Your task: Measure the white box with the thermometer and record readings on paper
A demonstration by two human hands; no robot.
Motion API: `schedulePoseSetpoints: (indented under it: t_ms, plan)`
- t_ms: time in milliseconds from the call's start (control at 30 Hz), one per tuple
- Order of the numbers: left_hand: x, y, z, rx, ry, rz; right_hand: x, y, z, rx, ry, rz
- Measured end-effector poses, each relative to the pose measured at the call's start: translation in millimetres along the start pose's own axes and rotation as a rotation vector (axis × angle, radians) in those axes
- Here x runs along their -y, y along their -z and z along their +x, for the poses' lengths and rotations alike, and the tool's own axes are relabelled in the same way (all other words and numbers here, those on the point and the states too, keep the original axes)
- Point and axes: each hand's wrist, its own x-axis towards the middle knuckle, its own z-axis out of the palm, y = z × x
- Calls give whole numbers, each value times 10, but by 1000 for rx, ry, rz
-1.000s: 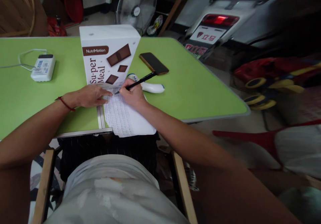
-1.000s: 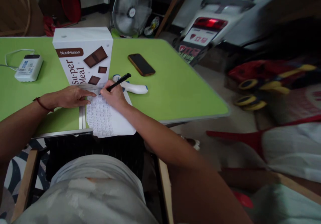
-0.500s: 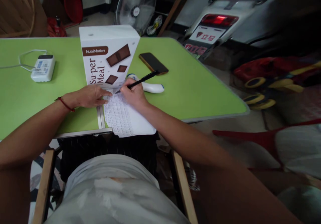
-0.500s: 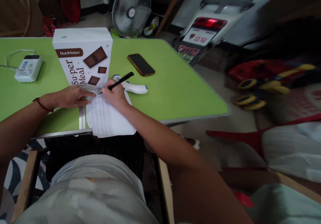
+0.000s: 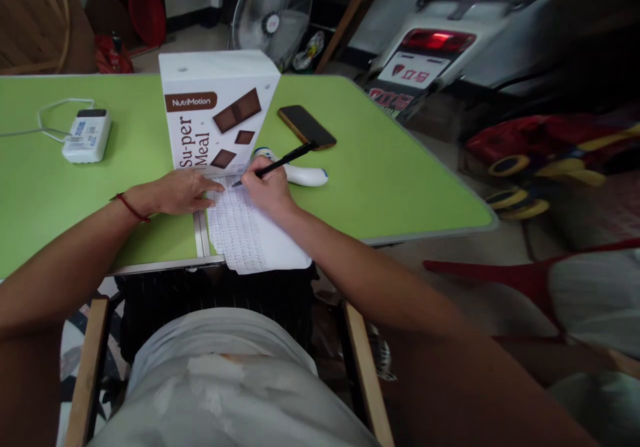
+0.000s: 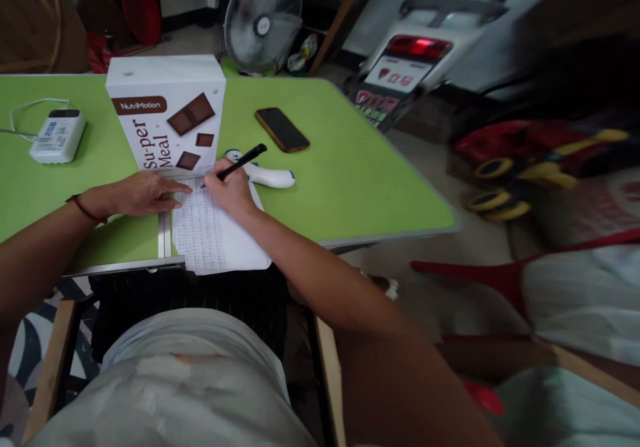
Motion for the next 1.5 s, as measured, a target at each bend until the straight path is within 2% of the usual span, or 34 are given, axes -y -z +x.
schedulePoseSetpoints:
  t_ms: [233,433,633,1100,1500]
  plan:
    - [-5,-5,-2,-13,-7,-7,-58,10,4,22,48,-35]
    - [10,-15,-6,-29,-30,-9,-48,37,14,-38,33,27]
    - [-24,-11,-18,-5,-5,-18,-58,52,-30,128,-67,179]
    - [-2,-18,-26,-21,-42,-76,18,37,-71,77,19,54]
    - [-2,-12,-23,-27,-55,-140,-25,56,-61,165,58,-7]
